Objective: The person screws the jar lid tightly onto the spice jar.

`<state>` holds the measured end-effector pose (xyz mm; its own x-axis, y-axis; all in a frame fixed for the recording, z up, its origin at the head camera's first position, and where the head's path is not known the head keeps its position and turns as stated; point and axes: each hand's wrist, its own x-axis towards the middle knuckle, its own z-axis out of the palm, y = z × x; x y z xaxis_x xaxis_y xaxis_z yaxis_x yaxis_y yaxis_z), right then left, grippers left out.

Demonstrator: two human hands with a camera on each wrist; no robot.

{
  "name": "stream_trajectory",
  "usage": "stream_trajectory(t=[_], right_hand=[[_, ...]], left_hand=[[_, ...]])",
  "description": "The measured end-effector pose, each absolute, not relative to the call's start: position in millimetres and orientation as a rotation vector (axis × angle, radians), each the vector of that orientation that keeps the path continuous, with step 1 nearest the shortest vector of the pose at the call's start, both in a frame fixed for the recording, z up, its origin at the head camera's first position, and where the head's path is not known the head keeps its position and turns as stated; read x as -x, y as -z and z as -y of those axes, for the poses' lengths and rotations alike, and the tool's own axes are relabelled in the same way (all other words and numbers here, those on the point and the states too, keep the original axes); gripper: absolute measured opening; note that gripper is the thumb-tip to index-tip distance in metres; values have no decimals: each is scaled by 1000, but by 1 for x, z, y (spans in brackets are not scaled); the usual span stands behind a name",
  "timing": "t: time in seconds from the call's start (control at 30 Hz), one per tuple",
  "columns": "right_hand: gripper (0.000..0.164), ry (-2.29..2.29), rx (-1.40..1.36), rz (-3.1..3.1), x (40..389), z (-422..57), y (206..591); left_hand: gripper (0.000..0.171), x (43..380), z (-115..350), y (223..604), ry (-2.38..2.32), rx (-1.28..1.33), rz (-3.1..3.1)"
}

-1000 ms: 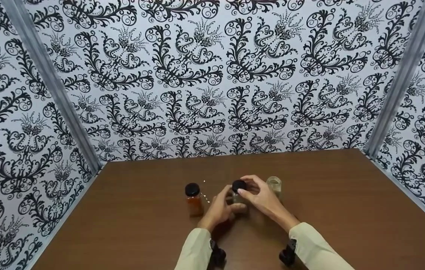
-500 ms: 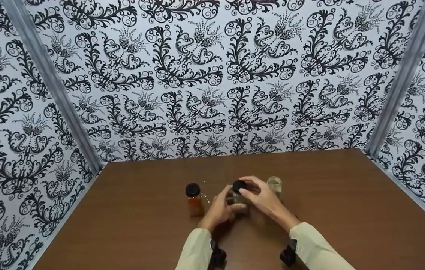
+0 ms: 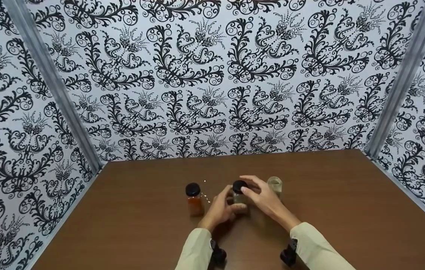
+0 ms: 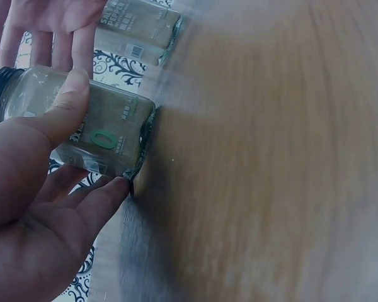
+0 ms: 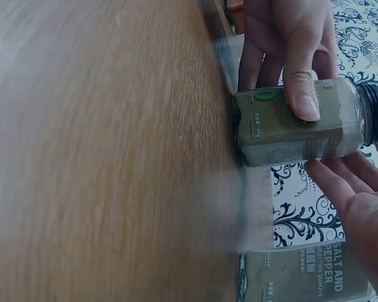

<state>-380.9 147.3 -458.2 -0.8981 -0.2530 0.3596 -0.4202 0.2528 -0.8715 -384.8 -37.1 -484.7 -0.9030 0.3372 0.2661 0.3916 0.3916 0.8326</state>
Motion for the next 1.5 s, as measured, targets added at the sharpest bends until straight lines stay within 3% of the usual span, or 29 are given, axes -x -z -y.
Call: stream_trajectory(t=[0.4, 0.67, 1.03, 1.5], right_hand=[[33, -1753, -603, 2323, 381, -144, 459], [40, -1733, -636, 2323, 383, -145, 461], [34, -1689, -658, 2326, 382, -145, 459], [40, -1705, -678, 2318, 384, -146, 462]], left_hand=[[53, 384, 36, 485, 1587, 667, 2571], [53, 385, 36, 485, 1562, 667, 2574], [52, 385, 38, 484, 1622, 649, 2591], [55, 385, 37, 484, 1580, 607, 2611]])
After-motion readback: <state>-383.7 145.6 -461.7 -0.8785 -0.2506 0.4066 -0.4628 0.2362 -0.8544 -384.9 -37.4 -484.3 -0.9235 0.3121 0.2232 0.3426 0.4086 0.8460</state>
